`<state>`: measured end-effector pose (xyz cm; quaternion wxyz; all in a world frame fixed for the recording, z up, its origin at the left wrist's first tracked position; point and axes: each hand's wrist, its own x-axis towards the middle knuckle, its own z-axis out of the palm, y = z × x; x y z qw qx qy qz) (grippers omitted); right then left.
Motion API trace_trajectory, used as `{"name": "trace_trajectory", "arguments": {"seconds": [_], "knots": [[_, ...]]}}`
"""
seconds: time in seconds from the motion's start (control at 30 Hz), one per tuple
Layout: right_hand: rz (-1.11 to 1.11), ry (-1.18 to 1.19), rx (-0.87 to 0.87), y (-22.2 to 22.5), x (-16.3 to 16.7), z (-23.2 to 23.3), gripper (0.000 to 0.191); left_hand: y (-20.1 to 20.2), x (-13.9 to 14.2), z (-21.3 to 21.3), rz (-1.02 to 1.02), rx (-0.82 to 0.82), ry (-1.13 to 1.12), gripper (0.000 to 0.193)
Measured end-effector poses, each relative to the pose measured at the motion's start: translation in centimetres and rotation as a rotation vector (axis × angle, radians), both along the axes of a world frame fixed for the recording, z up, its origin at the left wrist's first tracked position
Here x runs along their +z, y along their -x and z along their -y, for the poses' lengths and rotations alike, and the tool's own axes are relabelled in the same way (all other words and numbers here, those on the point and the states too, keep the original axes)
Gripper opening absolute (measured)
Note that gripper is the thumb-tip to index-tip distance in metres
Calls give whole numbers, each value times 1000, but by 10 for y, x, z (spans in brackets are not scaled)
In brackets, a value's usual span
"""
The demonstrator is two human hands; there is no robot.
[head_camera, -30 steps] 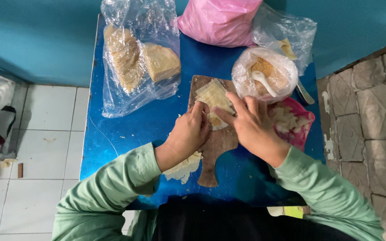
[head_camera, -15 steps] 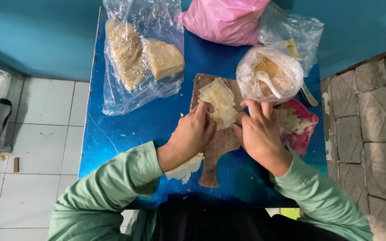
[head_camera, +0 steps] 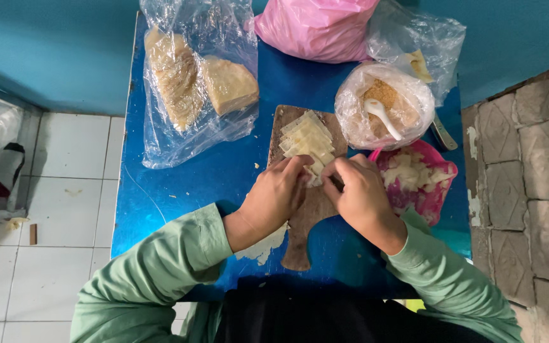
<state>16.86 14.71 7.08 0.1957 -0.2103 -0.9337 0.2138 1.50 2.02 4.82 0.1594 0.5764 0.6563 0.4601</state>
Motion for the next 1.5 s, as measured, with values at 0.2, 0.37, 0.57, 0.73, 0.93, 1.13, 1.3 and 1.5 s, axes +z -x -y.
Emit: {"name": "trace_trajectory", "arguments": {"seconds": [0.2,0.37,0.57,0.73,0.93,1.13,1.3,1.5], "knots": [[-92,178,30,-2,-4,3,24,-1,-2,-1,-31,13,37,26],[-87,154,25,-1,-8,3,29,-1,-6,-2,-211,-22,15,32],[-86,162,39,-3,-3,0,28,3,-9,-2,-386,-80,65,32],[56,-388,282,-7,6,-9,18,5,-11,-2,-448,-109,100,34],[177,-638,411,-4,3,-12,20,13,-9,-1,-458,-169,111,41],[144,-518,334,5,0,-18,12,15,-1,-2,-361,-176,125,38],[83,-266,239,7,-4,-16,8,9,-2,-2,-358,-142,134,37],[95,-117,225,6,2,-15,8,3,-12,-5,-528,-82,49,23]]}}
